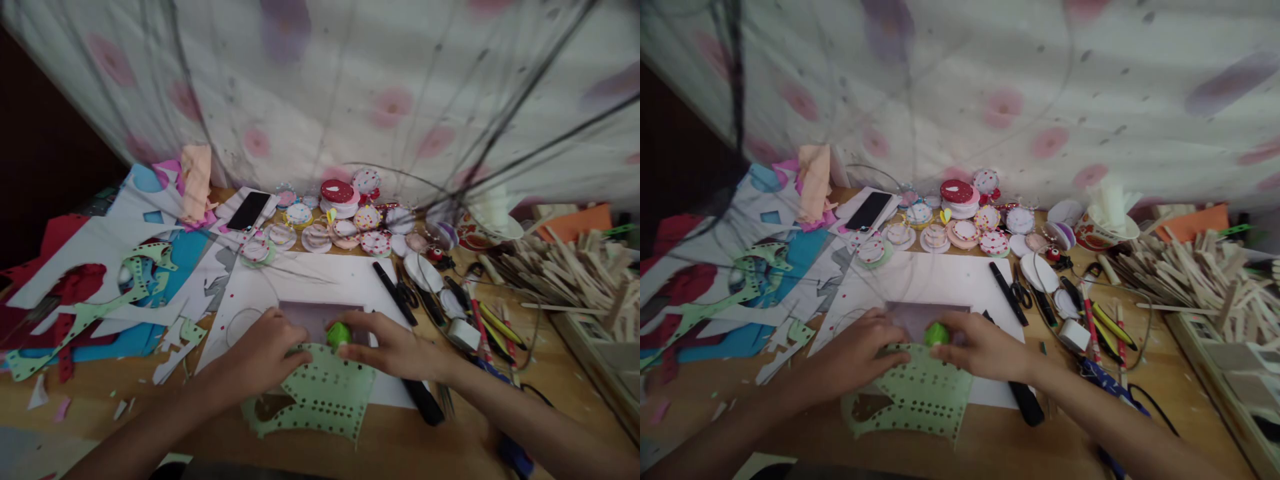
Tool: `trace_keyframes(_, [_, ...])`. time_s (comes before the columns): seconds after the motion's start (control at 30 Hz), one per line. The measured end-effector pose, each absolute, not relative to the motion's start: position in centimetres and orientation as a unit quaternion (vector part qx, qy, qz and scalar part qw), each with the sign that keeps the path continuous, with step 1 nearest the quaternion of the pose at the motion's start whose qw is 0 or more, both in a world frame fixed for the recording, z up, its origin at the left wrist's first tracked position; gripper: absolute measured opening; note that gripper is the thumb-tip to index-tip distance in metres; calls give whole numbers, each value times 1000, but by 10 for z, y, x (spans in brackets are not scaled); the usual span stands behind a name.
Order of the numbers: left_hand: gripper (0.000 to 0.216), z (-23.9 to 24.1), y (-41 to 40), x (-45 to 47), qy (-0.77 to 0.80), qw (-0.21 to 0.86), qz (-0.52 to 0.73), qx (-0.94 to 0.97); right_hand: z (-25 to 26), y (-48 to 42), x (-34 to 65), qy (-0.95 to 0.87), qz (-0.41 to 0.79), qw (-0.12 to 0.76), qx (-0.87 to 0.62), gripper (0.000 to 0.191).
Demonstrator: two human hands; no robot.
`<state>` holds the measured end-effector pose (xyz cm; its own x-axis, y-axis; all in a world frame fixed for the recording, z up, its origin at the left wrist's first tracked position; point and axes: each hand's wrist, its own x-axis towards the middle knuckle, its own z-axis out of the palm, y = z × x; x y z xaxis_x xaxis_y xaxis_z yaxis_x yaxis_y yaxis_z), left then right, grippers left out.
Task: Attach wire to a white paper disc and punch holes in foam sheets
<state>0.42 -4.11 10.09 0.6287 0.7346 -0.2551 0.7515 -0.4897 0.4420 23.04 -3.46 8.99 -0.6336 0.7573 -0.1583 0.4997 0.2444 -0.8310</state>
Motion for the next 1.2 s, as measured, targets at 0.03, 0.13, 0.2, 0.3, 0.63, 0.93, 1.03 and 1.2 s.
trace_keyframes(0.03, [18,99,-42,3,431,268,-15,862,89,-35,232,-765,473,155,-409,23])
trace_keyframes(0.13, [21,95,-47,-1,433,275,2,858,86,-37,234,-753,471,180,-423,27])
trace_keyframes(0.2, [18,94,-49,-2,433,278,18,857,84,-38,232,-750,466,191,-430,29])
trace_keyframes(0.3, [11,94,-55,-4,417,278,56,864,85,-40,231,-737,465,211,-443,23])
trace_keyframes(0.63, [20,65,-84,-6,388,156,128,899,77,-96,258,-626,428,423,-497,21])
trace_keyframes(0.93, [23,81,-89,-3,353,19,255,900,39,-152,261,-419,287,652,-563,24])
trace_keyframes(1.03, [20,71,-69,0,384,53,288,876,27,-153,249,-393,314,647,-573,24])
trace_keyframes(1.2, [10,57,-36,7,412,153,287,851,10,-150,237,-416,344,634,-554,24])
